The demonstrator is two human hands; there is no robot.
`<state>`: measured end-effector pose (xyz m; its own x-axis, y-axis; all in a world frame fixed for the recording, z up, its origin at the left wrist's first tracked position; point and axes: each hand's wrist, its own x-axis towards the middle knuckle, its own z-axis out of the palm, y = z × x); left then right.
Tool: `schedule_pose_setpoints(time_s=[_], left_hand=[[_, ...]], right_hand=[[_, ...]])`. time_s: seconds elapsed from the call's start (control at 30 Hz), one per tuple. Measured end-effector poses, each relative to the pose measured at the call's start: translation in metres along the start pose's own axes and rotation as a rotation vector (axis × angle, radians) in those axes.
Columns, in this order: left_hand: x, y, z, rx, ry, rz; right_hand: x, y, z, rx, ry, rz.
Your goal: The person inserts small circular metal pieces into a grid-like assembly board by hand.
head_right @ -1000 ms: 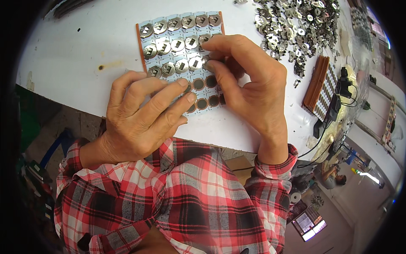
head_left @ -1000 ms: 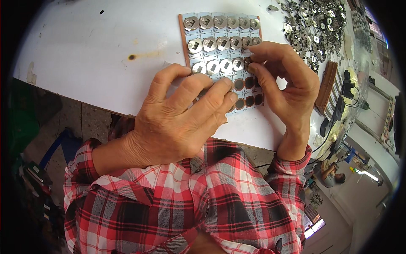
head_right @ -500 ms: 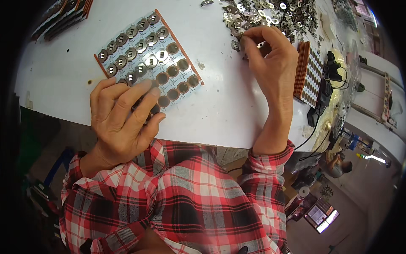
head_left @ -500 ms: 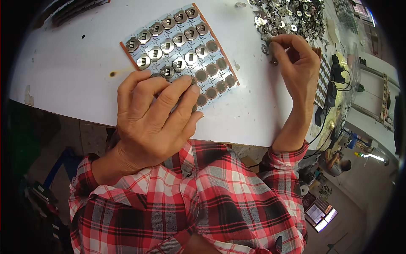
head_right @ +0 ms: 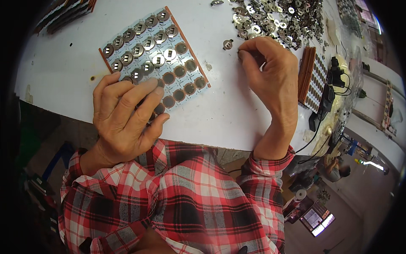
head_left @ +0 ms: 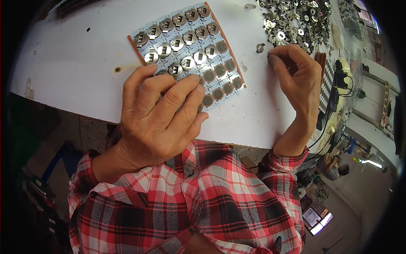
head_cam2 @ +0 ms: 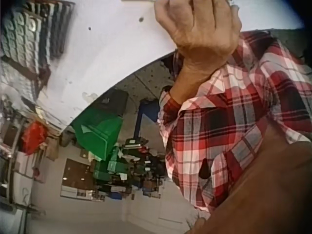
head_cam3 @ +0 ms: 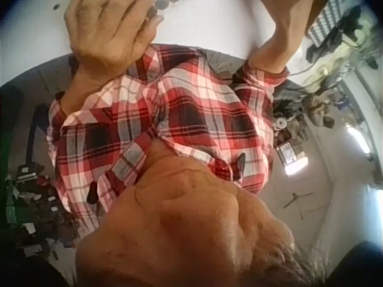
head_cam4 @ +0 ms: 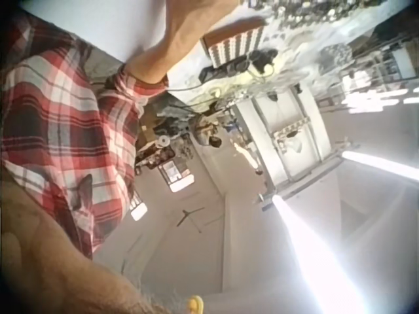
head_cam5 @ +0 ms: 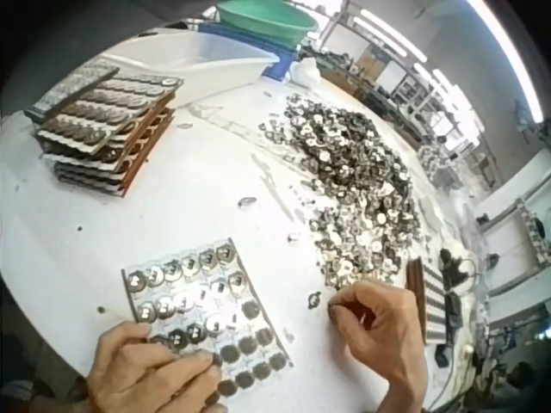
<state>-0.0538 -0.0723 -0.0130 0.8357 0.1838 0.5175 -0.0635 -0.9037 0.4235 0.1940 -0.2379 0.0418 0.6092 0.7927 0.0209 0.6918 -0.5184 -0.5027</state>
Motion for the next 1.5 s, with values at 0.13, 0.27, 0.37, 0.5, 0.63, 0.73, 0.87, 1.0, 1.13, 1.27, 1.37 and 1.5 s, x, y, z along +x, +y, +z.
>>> schedule_pose_setpoints(time_s=[0.13, 0.27, 0.37, 0.5, 0.63, 0.73, 0.87, 1.0, 1.13, 1.27, 1.37, 1.5], left_hand=[[-0.002, -0.002, -0.001, 0.003, -0.019, 0.013], [-0.001, -0.002, 0.0, -0.005, -0.012, 0.009], [-0.001, -0.002, 0.0, 0.001, -0.026, 0.015], [-0.001, -0.001, 0.0, -0.005, -0.013, 0.008], [-0.001, -0.001, 0.001, -0.019, -0.005, 0.003], [0.0, 0.0, 0.0, -0.016, -0.012, 0.004], [0.0, 0.001, 0.0, -0.021, 0.007, 0.0], [0.001, 0.001, 0.0, -0.026, 0.004, 0.008], [0.001, 0.002, 0.001, -0.039, 0.007, 0.05], [-0.001, 0.004, 0.004, -0.057, 0.03, 0.052], [-0.001, 0.004, 0.003, -0.065, 0.02, 0.049], [-0.001, 0.004, 0.004, -0.073, 0.029, 0.047]], right_hand=[[-0.003, 0.004, -0.006, 0.278, 0.01, 0.119], [-0.003, 0.003, -0.013, 0.188, -0.002, 0.102], [-0.002, 0.002, -0.006, 0.164, -0.03, 0.086], [0.004, -0.001, 0.005, 0.051, 0.035, 0.075], [0.002, 0.0, 0.002, 0.103, -0.004, 0.119], [0.0, -0.009, 0.005, 0.369, -0.013, 0.073], [0.0, -0.025, 0.016, 0.629, -0.05, 0.064], [0.003, -0.022, 0.016, 0.828, -0.14, 0.097], [0.003, -0.031, 0.02, 1.041, -0.272, 0.12], [0.005, -0.032, 0.025, 0.987, -0.385, 0.156], [0.002, -0.041, 0.029, 0.845, -0.266, 0.054], [0.001, -0.038, 0.031, 0.803, -0.239, 0.089]])
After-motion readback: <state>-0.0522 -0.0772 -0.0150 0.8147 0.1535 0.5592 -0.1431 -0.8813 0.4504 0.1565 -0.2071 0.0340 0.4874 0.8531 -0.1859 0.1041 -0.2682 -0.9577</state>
